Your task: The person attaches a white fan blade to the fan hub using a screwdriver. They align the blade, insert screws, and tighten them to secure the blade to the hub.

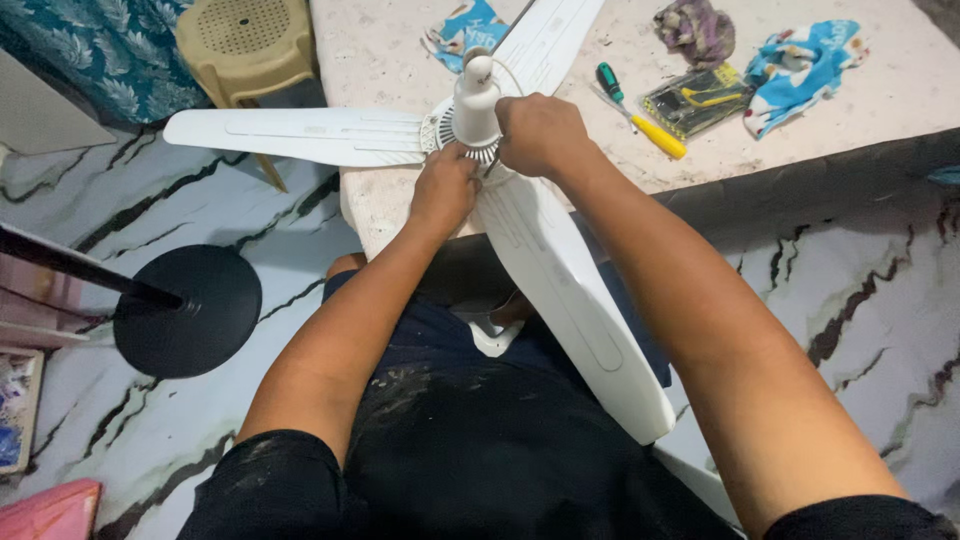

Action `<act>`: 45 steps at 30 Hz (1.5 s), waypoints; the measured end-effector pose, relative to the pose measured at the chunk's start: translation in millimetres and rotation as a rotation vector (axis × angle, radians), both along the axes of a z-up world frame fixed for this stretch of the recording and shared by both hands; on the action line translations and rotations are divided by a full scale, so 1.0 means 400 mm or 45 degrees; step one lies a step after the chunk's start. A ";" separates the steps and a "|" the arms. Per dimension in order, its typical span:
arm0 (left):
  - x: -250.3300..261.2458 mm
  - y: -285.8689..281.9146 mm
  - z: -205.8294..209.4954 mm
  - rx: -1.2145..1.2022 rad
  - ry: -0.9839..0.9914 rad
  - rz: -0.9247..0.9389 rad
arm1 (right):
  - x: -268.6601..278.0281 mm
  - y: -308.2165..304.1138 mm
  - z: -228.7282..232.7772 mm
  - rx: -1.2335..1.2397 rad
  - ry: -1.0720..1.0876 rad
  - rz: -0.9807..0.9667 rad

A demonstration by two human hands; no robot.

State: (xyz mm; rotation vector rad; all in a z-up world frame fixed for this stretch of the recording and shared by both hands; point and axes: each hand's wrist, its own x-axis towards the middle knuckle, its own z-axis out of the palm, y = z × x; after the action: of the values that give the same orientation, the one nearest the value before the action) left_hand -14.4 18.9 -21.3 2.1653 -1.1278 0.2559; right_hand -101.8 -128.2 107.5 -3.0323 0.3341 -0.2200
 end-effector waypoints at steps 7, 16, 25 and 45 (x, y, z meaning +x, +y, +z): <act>0.007 -0.003 -0.004 -0.027 -0.014 -0.010 | -0.009 0.009 -0.010 0.030 -0.006 -0.075; 0.006 -0.008 -0.003 -0.010 -0.014 0.013 | -0.012 0.006 -0.026 0.013 0.021 -0.055; 0.013 -0.004 -0.005 -0.040 0.053 -0.003 | 0.044 0.015 -0.017 0.188 0.006 0.258; 0.004 -0.005 -0.002 0.047 -0.091 -0.012 | -0.004 0.035 -0.020 0.016 -0.092 0.117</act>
State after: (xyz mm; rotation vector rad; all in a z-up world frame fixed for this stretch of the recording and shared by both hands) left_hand -12.8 16.9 -21.9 2.1979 -1.1909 0.3123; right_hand -103.6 -114.0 99.4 -3.0086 0.1899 -0.3191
